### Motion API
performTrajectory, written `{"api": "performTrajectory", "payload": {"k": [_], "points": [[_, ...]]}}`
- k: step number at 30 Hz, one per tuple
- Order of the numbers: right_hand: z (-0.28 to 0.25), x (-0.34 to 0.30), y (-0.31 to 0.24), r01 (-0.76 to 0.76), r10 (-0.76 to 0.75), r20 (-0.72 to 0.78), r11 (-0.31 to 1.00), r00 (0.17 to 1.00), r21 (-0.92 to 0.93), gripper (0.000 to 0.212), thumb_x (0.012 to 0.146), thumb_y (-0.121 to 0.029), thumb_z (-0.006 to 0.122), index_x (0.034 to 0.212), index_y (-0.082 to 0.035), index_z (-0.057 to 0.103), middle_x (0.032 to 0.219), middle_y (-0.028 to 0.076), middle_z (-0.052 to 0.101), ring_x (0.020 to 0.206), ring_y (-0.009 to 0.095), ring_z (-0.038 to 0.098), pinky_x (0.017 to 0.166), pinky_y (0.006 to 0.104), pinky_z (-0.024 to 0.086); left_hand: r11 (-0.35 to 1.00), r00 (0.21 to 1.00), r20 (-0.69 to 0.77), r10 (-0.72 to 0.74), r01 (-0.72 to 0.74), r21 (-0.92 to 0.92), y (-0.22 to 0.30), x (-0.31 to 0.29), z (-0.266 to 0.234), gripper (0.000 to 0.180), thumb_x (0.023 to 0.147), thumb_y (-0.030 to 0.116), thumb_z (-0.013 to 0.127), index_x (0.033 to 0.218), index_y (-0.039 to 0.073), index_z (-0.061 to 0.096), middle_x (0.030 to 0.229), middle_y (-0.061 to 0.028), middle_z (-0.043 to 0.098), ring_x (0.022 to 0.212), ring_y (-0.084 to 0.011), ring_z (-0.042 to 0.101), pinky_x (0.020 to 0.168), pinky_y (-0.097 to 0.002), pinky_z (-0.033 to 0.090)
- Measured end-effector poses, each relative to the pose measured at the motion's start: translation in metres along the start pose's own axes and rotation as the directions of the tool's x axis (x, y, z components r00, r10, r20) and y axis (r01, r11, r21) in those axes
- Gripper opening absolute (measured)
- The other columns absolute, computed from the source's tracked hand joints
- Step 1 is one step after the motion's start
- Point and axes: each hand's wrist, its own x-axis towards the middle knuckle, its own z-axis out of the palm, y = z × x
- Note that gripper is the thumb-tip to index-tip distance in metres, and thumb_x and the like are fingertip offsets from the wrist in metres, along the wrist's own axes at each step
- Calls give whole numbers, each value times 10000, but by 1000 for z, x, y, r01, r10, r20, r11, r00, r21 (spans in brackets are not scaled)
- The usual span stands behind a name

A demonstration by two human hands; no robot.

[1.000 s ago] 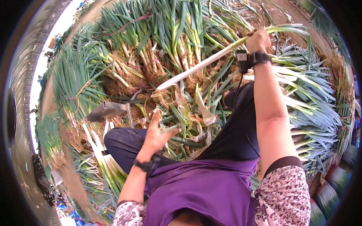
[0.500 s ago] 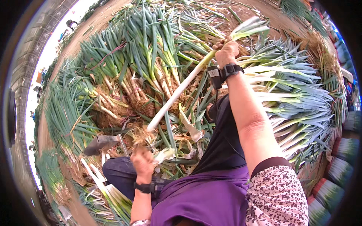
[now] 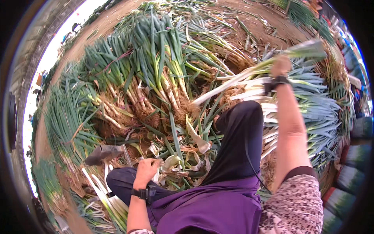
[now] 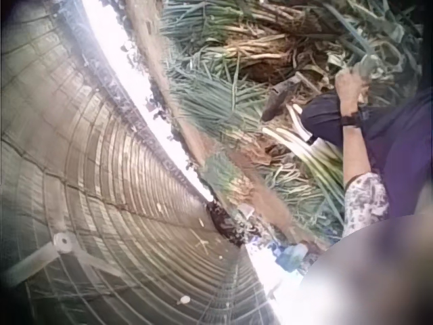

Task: Cleaning and sorting harvested leeks by peeling off outer layers.

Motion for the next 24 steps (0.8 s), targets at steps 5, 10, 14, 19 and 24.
{"api": "performTrajectory", "payload": {"k": [5, 10, 14, 19, 24], "points": [[-2, 54, 66, 23, 55, 245, 953, 968, -302, 150, 782, -85, 601, 915, -38, 650, 919, 94, 670, 785, 278, 644, 638, 388, 500, 998, 997, -62, 41, -37, 58, -32, 33, -1, 289, 843, 262, 589, 884, -18, 645, 814, -224, 635, 794, -385, 615, 724, -462, 496], [-38, 61, -201, -653, -372, 560, -202, 740, 730, 275, 896, -259, 506, 1018, -56, 645, 904, 53, 664, 765, 135, 594, 597, 251, 456, 967, 974, -1, 226, -224, 125, -37, 64, 13, 368, 832, 231, 597, 1127, 14, 558, 912, -207, 649, 892, -373, 617, 827, -437, 487], [-90, -3, -410, -750, -721, 674, 354, 162, 559, 368, 880, -259, 621, 1155, -17, 585, 988, 97, 659, 664, 152, 643, 596, 279, 550, 986, 885, 465, -1, -77, 149, -2, 77, 8, 360, 830, 273, 603, 1094, 30, 565, 869, -203, 642, 852, -369, 622, 747, -461, 501], [-8, -135, -527, -161, -572, 707, 719, 417, 677, 302, 781, -263, 636, 764, 38, 656, 756, 214, 652, 739, 348, 657, 679, 445, 520, 949, 926, 229, 300, -263, -176, 3, 71, -7, 387, 838, 253, 613, 1140, 23, 534, 830, -169, 612, 794, -348, 602, 704, -431, 497], [7, -185, -581, -308, -498, 638, 592, 587, 745, 292, 769, -234, 649, 939, -9, 572, 949, 265, 600, 924, 431, 568, 796, 473, 459, 975, 964, 229, 137, -172, 139, -10, 64, -20, 412, 801, 237, 644, 1150, 40, 552, 819, -128, 602, 779, -300, 594, 692, -408, 486]]}}
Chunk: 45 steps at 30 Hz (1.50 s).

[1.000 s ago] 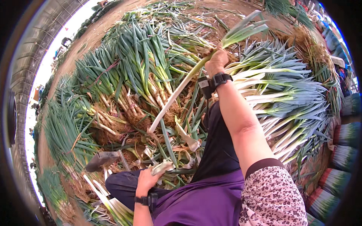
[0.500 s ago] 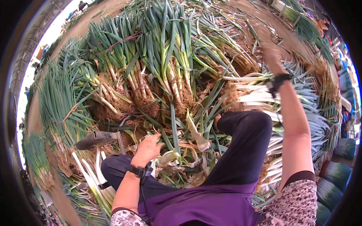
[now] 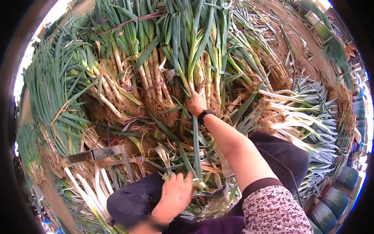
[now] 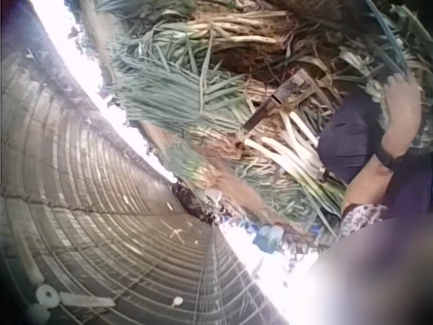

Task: Cleaning and sorting harvested leeks by peeling off outer layers.

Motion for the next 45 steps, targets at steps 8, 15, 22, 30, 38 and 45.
{"api": "performTrajectory", "payload": {"k": [8, 15, 22, 30, 38, 45], "points": [[-8, 71, 69, -223, 198, 242, 971, 950, 80, 568, 697, -486, 730, 990, -9, 638, 845, 159, 676, 746, 255, 655, 691, 357, 518, 980, 989, -13, 145, -145, -134, 15, 13, -1, 442, 776, 234, 669, 1149, 21, 563, 832, -136, 598, 771, -301, 594, 687, -408, 485], [-28, -26, -8, 388, -401, 134, 915, 906, 112, 312, 797, -316, 633, 904, -23, 644, 769, 154, 656, 682, 242, 623, 636, 362, 497, 970, 973, -228, -27, -29, -241, -8, 18, -10, 387, 813, 228, 666, 1123, 13, 580, 859, -162, 636, 794, -300, 632, 696, -371, 513], [-115, -172, -57, 56, -162, 238, 915, 958, 399, 171, 802, -162, 566, 833, 5, 589, 619, 192, 568, 555, 223, 581, 527, 353, 463, 362, 824, -382, -418, -235, -902, -27, 71, -12, 427, 896, 283, 635, 1120, -72, 558, 988, -72, 648, 829, -127, 616, 770, -254, 497], [-167, -255, -124, 369, -424, 105, 867, 900, 336, 152, 834, -142, 582, 826, -32, 477, 660, 198, 552, 644, 412, 564, 545, 458, 445, -211, 816, -459, -351, -547, -810, 11, 42, -88, 316, 911, 272, 601, 1076, 3, 595, 899, -106, 674, 721, -155, 653, 653, -264, 538], [-162, -256, -169, -299, -115, 433, 566, 894, 768, 421, 912, -395, 572, 844, 18, 612, 687, 51, 598, 551, 102, 542, 488, 266, 463, 100, 876, -230, -423, -207, -973, -25, 16, -51, 384, 938, 335, 538, 1067, -18, 619, 824, -91, 659, 603, -141, 603, 498, -241, 481], [-128, -275, -173, -398, 72, 393, 249, 917, 883, 326, 937, -281, 520, 853, 22, 602, 697, 118, 639, 515, 188, 604, 452, 303, 490, -226, 862, -164, -479, -302, -926, -36, 18, -31, 203, 875, 206, 654, 805, 15, 648, 665, -27, 608, 485, -101, 519, 435, -241, 412]]}}
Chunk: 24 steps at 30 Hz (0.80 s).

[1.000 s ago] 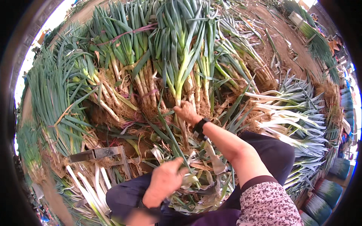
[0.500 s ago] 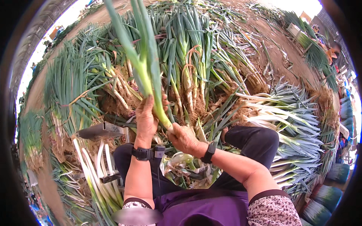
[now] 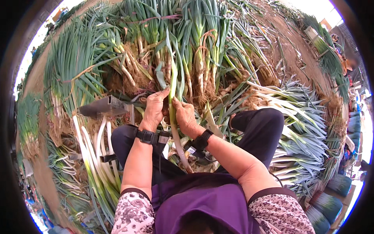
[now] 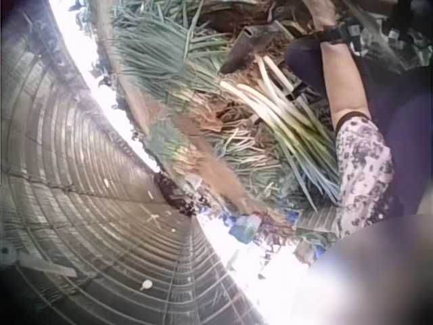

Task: Cleaning and sorting harvested leeks by peeling off outer layers.

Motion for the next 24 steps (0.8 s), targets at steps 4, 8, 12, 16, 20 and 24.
{"api": "performTrajectory", "payload": {"k": [4, 8, 12, 16, 20, 24], "points": [[-42, -15, 36, 114, -165, 3, 673, 986, -731, 351, 872, -231, 526, 736, 79, 620, 670, 142, 632, 528, 136, 570, 457, 313, 480, 998, 998, -15, 61, -61, -10, 5, 3, -4, 195, 868, 186, 657, 879, -9, 651, 730, -89, 665, 522, -124, 580, 418, -212, 429], [-90, -43, 40, 64, 195, 110, 229, 975, -971, 372, 797, -293, 583, 800, 75, 637, 771, 247, 638, 706, 364, 643, 647, 427, 515, 997, 996, 47, 70, -68, -48, 3, -2, 3, 202, 871, 182, 653, 908, -16, 641, 746, -105, 668, 605, -152, 629, 502, -233, 488], [-90, -22, -27, 86, -29, 82, 265, 996, -960, 532, 808, -475, 637, 879, 52, 660, 795, 180, 663, 699, 231, 646, 652, 366, 519, 999, 985, 171, 31, -24, -42, 5, -20, 24, 187, 889, 170, 624, 931, -11, 639, 811, -109, 675, 698, -168, 655, 620, -281, 532], [-65, -3, -96, 231, -172, 156, 790, 973, -568, 500, 813, -450, 668, 908, 40, 667, 728, 85, 629, 604, 103, 563, 524, 246, 441, 998, 981, 192, -27, 36, -45, -5, -33, 47, 173, 890, 146, 614, 939, -17, 647, 855, -100, 672, 712, -162, 645, 642, -282, 524], [-64, 21, -101, 261, -224, 143, 896, 964, -360, 374, 767, -280, 736, 888, 66, 664, 723, 66, 614, 584, 115, 530, 509, 253, 421, 995, 976, 210, -53, 70, -76, -21, -31, 68, 187, 919, 107, 523, 1022, -13, 622, 902, -84, 645, 785, -169, 623, 712, -278, 501], [-70, 22, -124, 192, -175, 180, 978, 968, -79, 255, 847, -152, 655, 985, 58, 618, 897, 144, 667, 814, 206, 650, 759, 330, 526, 989, 947, 284, -149, 141, 49, -66, -33, 35, 203, 915, 134, 514, 1015, -12, 611, 887, -93, 639, 749, -198, 617, 699, -326, 515]]}}
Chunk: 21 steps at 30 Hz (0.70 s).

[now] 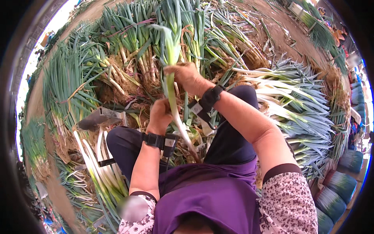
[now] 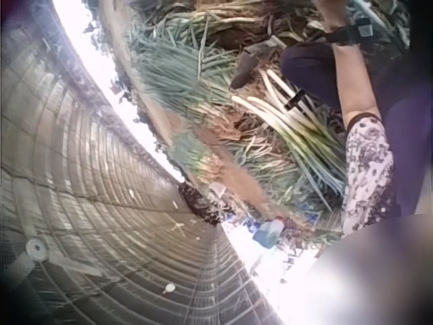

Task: Cleaning and sorting harvested leeks by peeling off outer layers.

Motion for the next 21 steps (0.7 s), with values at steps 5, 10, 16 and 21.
{"api": "performTrajectory", "payload": {"k": [5, 10, 16, 21], "points": [[-52, 24, -13, -36, 69, -49, 870, 996, 491, 184, 941, -172, 498, 951, 11, 477, 889, 140, 590, 744, 238, 596, 703, 362, 516, 944, 954, -278, -110, 188, 273, -24, -7, -5, 342, 929, 363, 558, 922, 33, 644, 899, -105, 663, 784, -193, 627, 736, -299, 509], [-89, 37, -30, 67, 10, -130, 818, 992, 571, 222, 969, -217, 454, 906, -4, 460, 801, 79, 537, 646, 159, 527, 584, 288, 463, 882, 972, 9, 234, -216, 418, -5, 3, 72, 366, 941, 350, 543, 1015, 11, 657, 947, -64, 682, 861, -130, 607, 794, -246, 461], [-121, 25, -23, 192, -145, -328, 975, 933, 115, 168, 830, -191, 640, 904, -42, 613, 778, 36, 567, 703, 192, 559, 619, 367, 464, 513, 932, 233, 277, -349, 784, -14, 6, 105, 258, 904, 189, 562, 871, -53, 644, 738, -155, 658, 612, -174, 580, 548, -321, 427], [-101, 7, -23, -75, 67, 36, 778, 997, 624, 294, 954, -341, 470, 1022, -62, 536, 605, -19, 390, 449, 104, 350, 392, 255, 301, 856, 998, 51, 39, -60, 514, -36, -5, 76, 256, 903, 187, 580, 851, -52, 655, 671, -23, 591, 587, -110, 527, 530, -276, 412]]}}
